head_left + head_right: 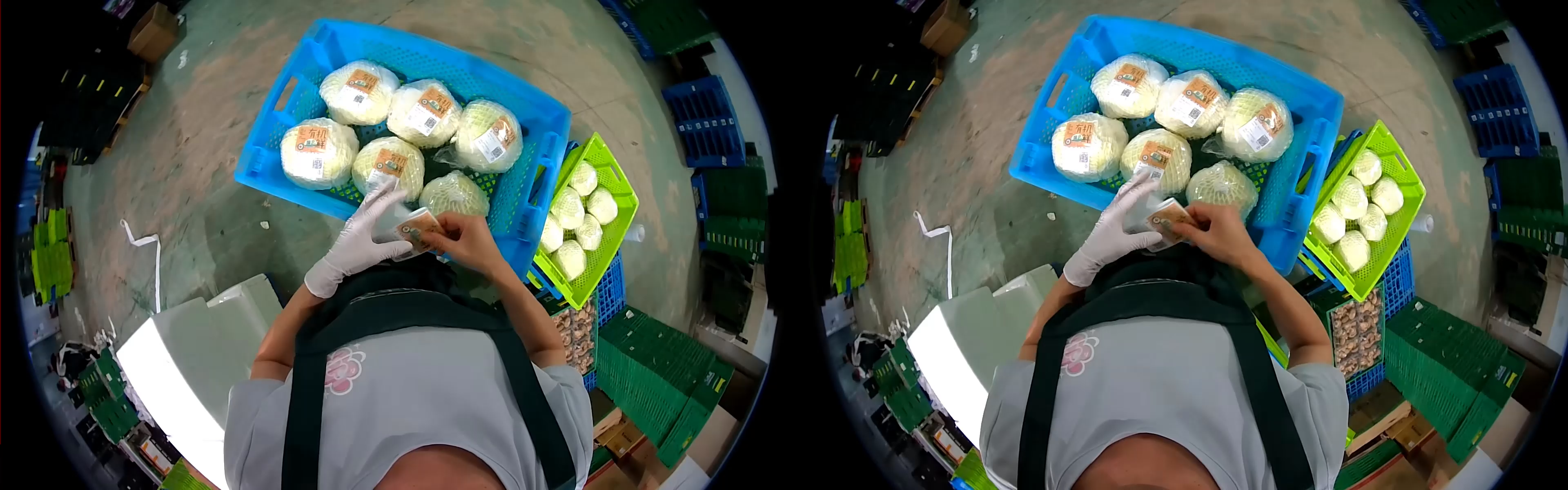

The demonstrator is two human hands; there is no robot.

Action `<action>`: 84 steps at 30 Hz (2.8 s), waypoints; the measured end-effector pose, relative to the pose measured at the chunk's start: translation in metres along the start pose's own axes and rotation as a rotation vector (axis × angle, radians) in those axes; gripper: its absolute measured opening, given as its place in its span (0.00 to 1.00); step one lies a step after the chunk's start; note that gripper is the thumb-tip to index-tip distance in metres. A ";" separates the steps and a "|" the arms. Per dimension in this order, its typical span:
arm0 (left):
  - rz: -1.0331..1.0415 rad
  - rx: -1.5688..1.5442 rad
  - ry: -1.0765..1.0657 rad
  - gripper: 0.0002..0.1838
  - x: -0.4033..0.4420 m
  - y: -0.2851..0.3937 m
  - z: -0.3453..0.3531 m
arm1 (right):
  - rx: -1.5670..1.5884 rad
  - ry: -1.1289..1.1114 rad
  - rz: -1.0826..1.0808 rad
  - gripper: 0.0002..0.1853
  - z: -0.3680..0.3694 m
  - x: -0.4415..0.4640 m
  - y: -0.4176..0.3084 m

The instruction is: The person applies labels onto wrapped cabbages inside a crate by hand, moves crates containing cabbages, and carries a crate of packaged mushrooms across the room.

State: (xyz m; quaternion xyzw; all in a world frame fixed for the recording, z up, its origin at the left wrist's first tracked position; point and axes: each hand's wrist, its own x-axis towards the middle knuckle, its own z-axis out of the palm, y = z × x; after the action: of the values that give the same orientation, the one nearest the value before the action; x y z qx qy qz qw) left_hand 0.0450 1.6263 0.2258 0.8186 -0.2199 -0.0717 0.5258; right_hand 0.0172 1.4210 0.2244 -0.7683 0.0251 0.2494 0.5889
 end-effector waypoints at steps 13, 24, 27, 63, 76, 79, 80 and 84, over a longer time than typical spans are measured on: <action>-0.654 -0.369 0.337 0.08 -0.062 -0.013 0.001 | -0.474 0.324 -0.098 0.14 -0.064 0.018 0.013; -0.645 -0.278 0.597 0.10 -0.117 -0.063 -0.086 | -1.138 0.353 0.007 0.25 -0.022 0.045 0.058; -0.607 -0.254 0.550 0.10 -0.134 -0.080 -0.112 | -0.984 0.048 0.017 0.20 0.000 0.053 0.074; -0.835 -0.371 0.614 0.04 -0.235 -0.111 -0.098 | -0.917 0.316 0.193 0.31 -0.048 0.085 0.090; -0.729 -0.203 0.433 0.09 -0.204 -0.081 -0.093 | -0.326 0.219 0.386 0.41 -0.079 0.050 0.164; -0.739 -0.189 0.438 0.10 -0.214 -0.089 -0.094 | -0.239 0.214 0.426 0.40 -0.073 0.045 0.151; -0.766 -0.175 0.406 0.10 -0.219 -0.094 -0.093 | -0.237 0.234 0.453 0.40 -0.068 0.041 0.142; -0.881 -0.082 0.383 0.15 -0.256 -0.126 -0.087 | -0.208 0.177 0.482 0.37 -0.070 0.035 0.151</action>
State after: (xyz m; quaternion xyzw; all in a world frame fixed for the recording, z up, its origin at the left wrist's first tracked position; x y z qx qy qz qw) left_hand -0.1177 1.8541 0.1220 0.8110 0.2513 -0.1441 0.5082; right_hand 0.0224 1.3199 0.0877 -0.8152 0.2328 0.3155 0.4262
